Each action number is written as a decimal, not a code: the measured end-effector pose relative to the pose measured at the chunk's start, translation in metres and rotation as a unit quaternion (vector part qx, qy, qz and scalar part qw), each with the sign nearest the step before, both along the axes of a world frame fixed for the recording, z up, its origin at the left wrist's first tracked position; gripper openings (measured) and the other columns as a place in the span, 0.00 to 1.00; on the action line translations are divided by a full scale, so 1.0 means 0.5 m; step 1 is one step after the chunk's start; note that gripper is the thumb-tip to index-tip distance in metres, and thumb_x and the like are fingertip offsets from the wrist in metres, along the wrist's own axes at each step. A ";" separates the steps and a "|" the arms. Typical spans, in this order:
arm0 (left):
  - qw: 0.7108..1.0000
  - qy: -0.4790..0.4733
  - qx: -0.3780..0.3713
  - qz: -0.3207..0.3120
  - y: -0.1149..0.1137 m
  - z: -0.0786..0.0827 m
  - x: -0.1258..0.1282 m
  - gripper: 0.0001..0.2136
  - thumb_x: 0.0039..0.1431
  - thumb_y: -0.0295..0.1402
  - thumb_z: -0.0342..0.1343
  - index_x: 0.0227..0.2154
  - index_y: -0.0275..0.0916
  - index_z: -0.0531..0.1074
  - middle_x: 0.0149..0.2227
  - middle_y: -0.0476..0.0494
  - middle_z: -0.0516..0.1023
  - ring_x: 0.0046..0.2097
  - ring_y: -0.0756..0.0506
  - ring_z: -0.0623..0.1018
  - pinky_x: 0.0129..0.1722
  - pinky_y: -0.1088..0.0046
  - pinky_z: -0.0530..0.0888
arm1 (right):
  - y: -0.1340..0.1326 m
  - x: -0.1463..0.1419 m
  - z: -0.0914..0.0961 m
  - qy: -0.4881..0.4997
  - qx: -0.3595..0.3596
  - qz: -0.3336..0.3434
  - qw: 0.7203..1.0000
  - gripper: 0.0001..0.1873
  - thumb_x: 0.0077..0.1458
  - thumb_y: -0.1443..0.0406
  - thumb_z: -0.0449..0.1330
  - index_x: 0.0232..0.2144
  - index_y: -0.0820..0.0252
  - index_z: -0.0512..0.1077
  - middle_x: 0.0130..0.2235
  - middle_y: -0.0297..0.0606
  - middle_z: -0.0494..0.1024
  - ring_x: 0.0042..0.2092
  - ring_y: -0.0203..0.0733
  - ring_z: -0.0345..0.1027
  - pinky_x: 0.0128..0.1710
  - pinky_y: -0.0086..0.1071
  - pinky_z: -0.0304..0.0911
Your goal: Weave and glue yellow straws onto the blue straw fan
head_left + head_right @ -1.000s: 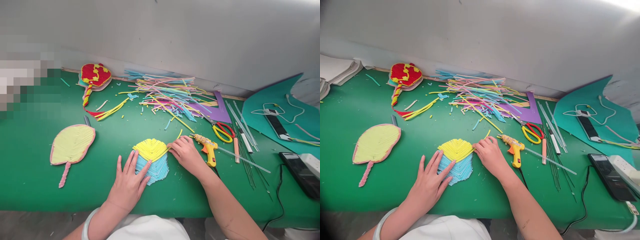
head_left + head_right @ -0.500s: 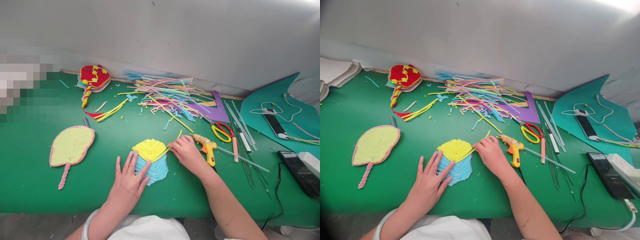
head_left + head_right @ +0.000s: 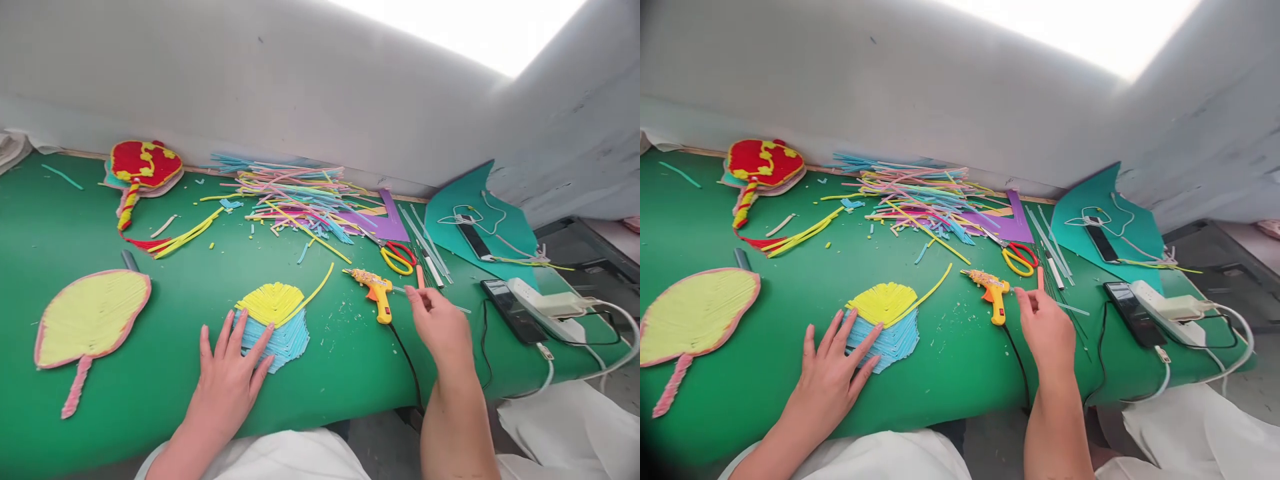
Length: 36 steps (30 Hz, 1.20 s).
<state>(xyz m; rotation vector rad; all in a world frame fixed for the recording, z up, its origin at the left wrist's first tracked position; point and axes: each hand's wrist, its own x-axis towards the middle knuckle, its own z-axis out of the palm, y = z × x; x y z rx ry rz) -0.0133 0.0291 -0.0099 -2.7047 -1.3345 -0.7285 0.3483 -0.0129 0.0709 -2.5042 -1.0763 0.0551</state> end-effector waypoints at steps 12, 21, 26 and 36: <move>1.000 0.013 -0.015 0.019 -0.011 0.012 0.002 0.20 0.68 0.37 0.51 0.62 0.43 0.67 0.65 0.27 0.64 0.68 0.28 0.61 0.63 0.32 0.54 | 0.039 0.022 -0.108 0.192 -0.069 0.011 0.979 0.18 0.43 0.51 0.65 0.31 0.56 0.69 0.32 0.39 0.77 0.33 0.45 0.71 0.29 0.34 0.57; 1.000 -0.027 -0.012 0.006 -0.019 0.032 0.029 0.18 0.69 0.37 0.50 0.58 0.37 0.70 0.61 0.35 0.73 0.66 0.33 0.66 0.68 0.36 0.47 | 0.014 0.012 -0.033 0.344 -0.001 0.064 0.937 0.17 0.47 0.53 0.62 0.36 0.55 0.66 0.30 0.35 0.76 0.23 0.36 0.64 0.21 0.30 0.58; 1.000 -0.014 -0.010 0.000 -0.022 0.026 0.039 0.18 0.69 0.37 0.51 0.58 0.38 0.70 0.59 0.34 0.73 0.65 0.33 0.67 0.68 0.36 0.48 | -0.038 -0.030 0.010 0.336 0.090 0.119 0.930 0.16 0.53 0.50 0.62 0.36 0.52 0.69 0.26 0.32 0.70 0.24 0.38 0.62 0.24 0.33 0.60; 0.999 -0.015 -0.039 -0.017 -0.028 0.023 0.038 0.16 0.68 0.38 0.51 0.53 0.36 0.71 0.53 0.34 0.75 0.61 0.35 0.70 0.67 0.36 0.50 | -0.049 -0.151 0.016 0.451 0.172 0.141 0.865 0.27 0.55 0.39 0.59 0.42 0.54 0.68 0.34 0.36 0.77 0.30 0.40 0.71 0.32 0.35 0.68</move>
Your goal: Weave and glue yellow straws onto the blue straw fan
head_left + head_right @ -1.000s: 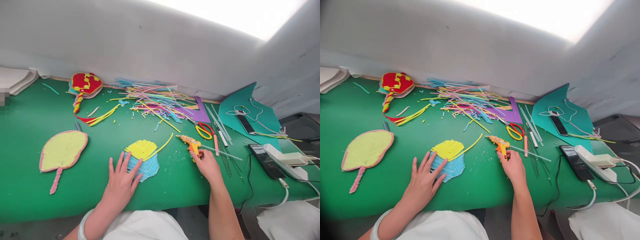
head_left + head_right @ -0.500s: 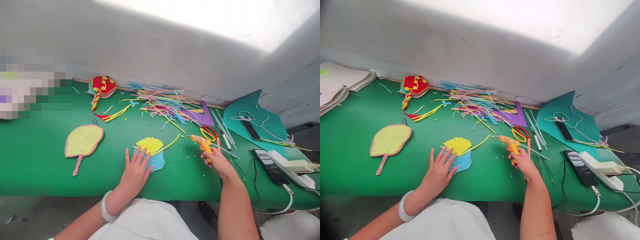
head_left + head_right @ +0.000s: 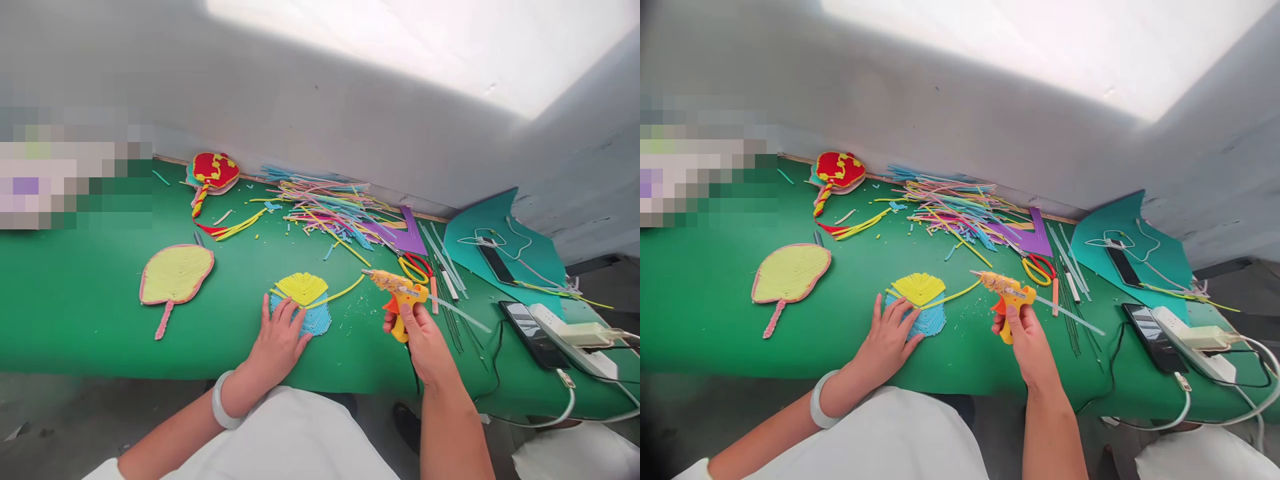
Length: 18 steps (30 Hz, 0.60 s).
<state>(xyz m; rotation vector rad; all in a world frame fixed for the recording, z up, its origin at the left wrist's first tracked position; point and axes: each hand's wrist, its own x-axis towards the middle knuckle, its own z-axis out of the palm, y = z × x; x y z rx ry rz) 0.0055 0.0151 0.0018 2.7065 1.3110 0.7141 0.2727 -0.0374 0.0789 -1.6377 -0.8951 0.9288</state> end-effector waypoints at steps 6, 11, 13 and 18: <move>1.000 -0.011 -0.006 -0.019 -0.003 -0.002 -0.003 0.14 0.68 0.37 0.52 0.51 0.35 0.71 0.54 0.35 0.75 0.62 0.34 0.70 0.67 0.35 0.49 | 0.016 -0.049 -0.009 0.065 -0.070 0.067 0.993 0.29 0.49 0.42 0.67 0.42 0.57 0.70 0.45 0.45 0.82 0.29 0.39 0.72 0.28 0.33 0.68; 0.999 -0.019 0.002 -0.032 -0.004 -0.003 -0.004 0.14 0.68 0.36 0.51 0.51 0.35 0.70 0.50 0.35 0.76 0.59 0.35 0.72 0.67 0.35 0.49 | 0.023 -0.084 -0.019 0.055 -0.077 0.103 0.990 0.24 0.52 0.46 0.66 0.42 0.57 0.74 0.48 0.44 0.81 0.31 0.36 0.67 0.28 0.31 0.65; 0.999 -0.017 0.011 -0.028 -0.004 -0.006 -0.002 0.15 0.68 0.37 0.51 0.53 0.34 0.69 0.48 0.34 0.76 0.57 0.35 0.73 0.67 0.35 0.51 | 0.027 -0.098 -0.022 0.058 -0.073 0.117 0.989 0.25 0.53 0.47 0.66 0.45 0.56 0.73 0.47 0.42 0.81 0.32 0.36 0.65 0.29 0.31 0.64; 0.999 -0.018 0.033 -0.034 -0.007 -0.013 -0.001 0.14 0.68 0.37 0.50 0.50 0.34 0.70 0.51 0.32 0.75 0.58 0.35 0.73 0.66 0.35 0.53 | 0.035 -0.124 -0.025 0.048 -0.075 0.151 0.985 0.27 0.53 0.47 0.66 0.47 0.59 0.72 0.48 0.45 0.80 0.34 0.36 0.66 0.32 0.31 0.64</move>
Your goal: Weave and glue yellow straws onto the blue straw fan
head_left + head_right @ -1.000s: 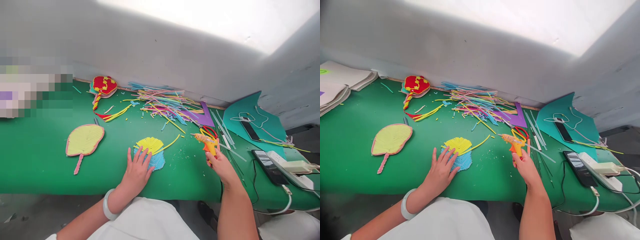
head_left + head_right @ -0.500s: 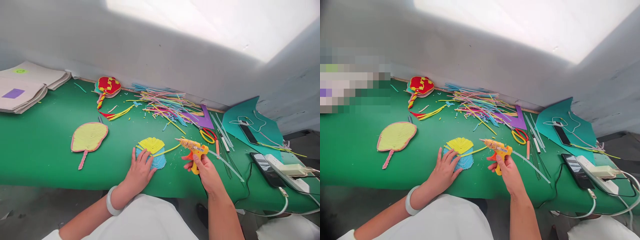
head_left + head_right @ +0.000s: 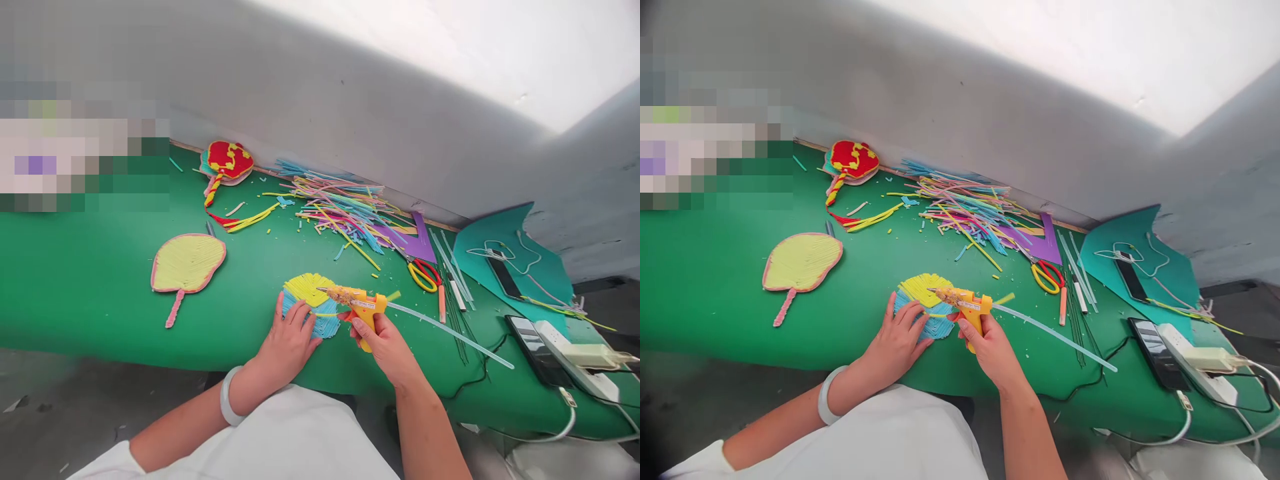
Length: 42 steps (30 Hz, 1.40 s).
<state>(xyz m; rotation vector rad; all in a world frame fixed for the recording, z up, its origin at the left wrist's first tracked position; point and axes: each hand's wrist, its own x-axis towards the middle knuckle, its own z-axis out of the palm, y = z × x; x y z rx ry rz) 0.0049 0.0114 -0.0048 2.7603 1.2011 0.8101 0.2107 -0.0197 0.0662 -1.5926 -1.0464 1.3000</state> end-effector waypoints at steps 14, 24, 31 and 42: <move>1.000 0.005 0.005 -0.007 -0.013 -0.003 -0.009 0.19 0.65 0.40 0.57 0.53 0.32 0.70 0.54 0.28 0.75 0.60 0.33 0.72 0.65 0.39 0.57 | 0.022 -0.046 -0.024 -0.089 0.038 0.047 0.994 0.27 0.57 0.46 0.60 0.49 0.58 0.71 0.46 0.43 0.80 0.37 0.41 0.72 0.40 0.36 0.70; 0.999 -0.032 0.005 -0.024 -0.017 -0.008 -0.016 0.19 0.65 0.35 0.55 0.54 0.28 0.68 0.54 0.26 0.76 0.58 0.34 0.75 0.60 0.51 0.69 | 0.046 -0.107 -0.049 -0.224 0.096 0.095 0.965 0.20 0.63 0.52 0.53 0.49 0.57 0.71 0.52 0.47 0.79 0.53 0.49 0.74 0.53 0.42 0.69; 0.995 -0.098 0.018 0.014 -0.017 -0.004 -0.022 0.09 0.68 0.29 0.50 0.44 0.33 0.74 0.46 0.33 0.80 0.48 0.38 0.79 0.51 0.55 0.76 | 0.057 -0.113 -0.051 -0.293 0.112 0.117 0.942 0.23 0.65 0.51 0.51 0.51 0.59 0.71 0.51 0.49 0.79 0.53 0.52 0.73 0.53 0.45 0.68; 0.993 -0.113 0.022 0.030 -0.014 -0.003 -0.022 0.08 0.67 0.25 0.50 0.37 0.34 0.75 0.42 0.35 0.80 0.45 0.39 0.79 0.45 0.58 0.77 | 0.059 -0.115 -0.061 -0.343 0.135 0.132 0.920 0.23 0.66 0.52 0.49 0.51 0.60 0.73 0.48 0.50 0.79 0.51 0.53 0.73 0.50 0.45 0.69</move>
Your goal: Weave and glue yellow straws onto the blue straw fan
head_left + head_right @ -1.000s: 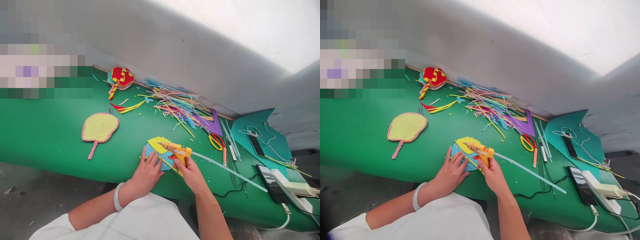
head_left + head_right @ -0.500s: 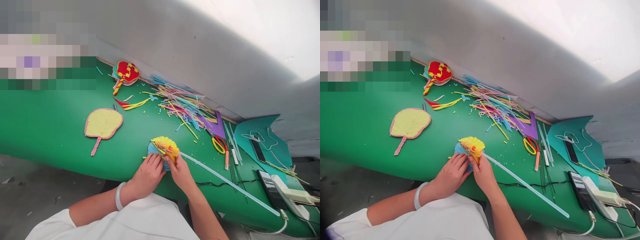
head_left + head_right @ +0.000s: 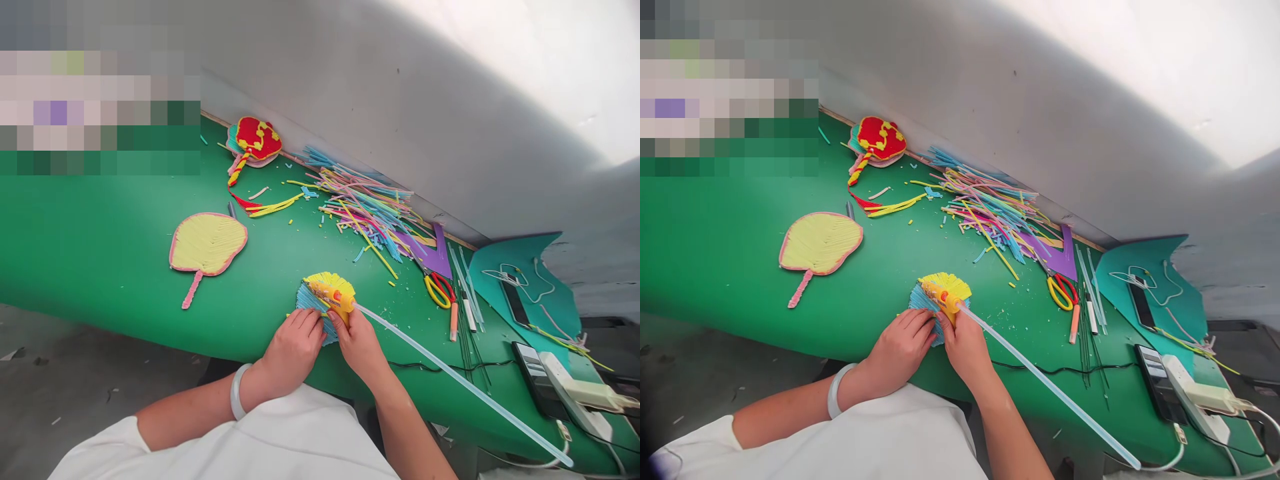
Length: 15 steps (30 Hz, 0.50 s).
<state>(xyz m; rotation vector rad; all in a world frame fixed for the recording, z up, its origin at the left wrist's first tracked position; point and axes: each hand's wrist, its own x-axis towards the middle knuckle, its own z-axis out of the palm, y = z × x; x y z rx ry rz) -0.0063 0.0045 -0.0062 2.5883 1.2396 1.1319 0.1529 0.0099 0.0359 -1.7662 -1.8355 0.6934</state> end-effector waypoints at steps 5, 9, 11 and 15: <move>1.000 0.001 -0.008 0.002 0.000 0.001 0.001 0.08 0.67 0.25 0.49 0.37 0.35 0.74 0.42 0.36 0.80 0.45 0.39 0.79 0.44 0.58 0.77 | -0.001 0.001 -0.001 -0.002 0.011 0.006 1.000 0.22 0.66 0.54 0.49 0.51 0.60 0.72 0.49 0.50 0.79 0.51 0.52 0.73 0.51 0.44 0.68; 1.000 0.002 -0.015 0.000 0.000 0.000 0.000 0.08 0.67 0.25 0.50 0.37 0.36 0.74 0.41 0.37 0.79 0.44 0.40 0.78 0.44 0.59 0.77 | -0.006 0.004 -0.001 -0.002 0.010 0.006 1.000 0.21 0.66 0.54 0.50 0.51 0.60 0.72 0.49 0.49 0.79 0.51 0.52 0.73 0.52 0.44 0.68; 1.000 0.001 -0.018 -0.002 0.000 0.000 0.001 0.07 0.67 0.25 0.51 0.37 0.35 0.74 0.41 0.37 0.79 0.45 0.40 0.78 0.44 0.58 0.76 | -0.008 0.006 -0.002 -0.006 0.004 0.001 1.000 0.22 0.66 0.53 0.50 0.50 0.60 0.72 0.47 0.49 0.79 0.50 0.52 0.73 0.51 0.44 0.68; 1.000 0.001 -0.023 -0.004 0.001 0.001 0.001 0.07 0.66 0.25 0.51 0.37 0.35 0.74 0.41 0.38 0.79 0.44 0.39 0.78 0.44 0.58 0.76 | -0.014 0.010 -0.003 -0.005 0.003 -0.002 1.000 0.22 0.66 0.52 0.50 0.51 0.60 0.72 0.46 0.49 0.79 0.50 0.52 0.73 0.50 0.44 0.69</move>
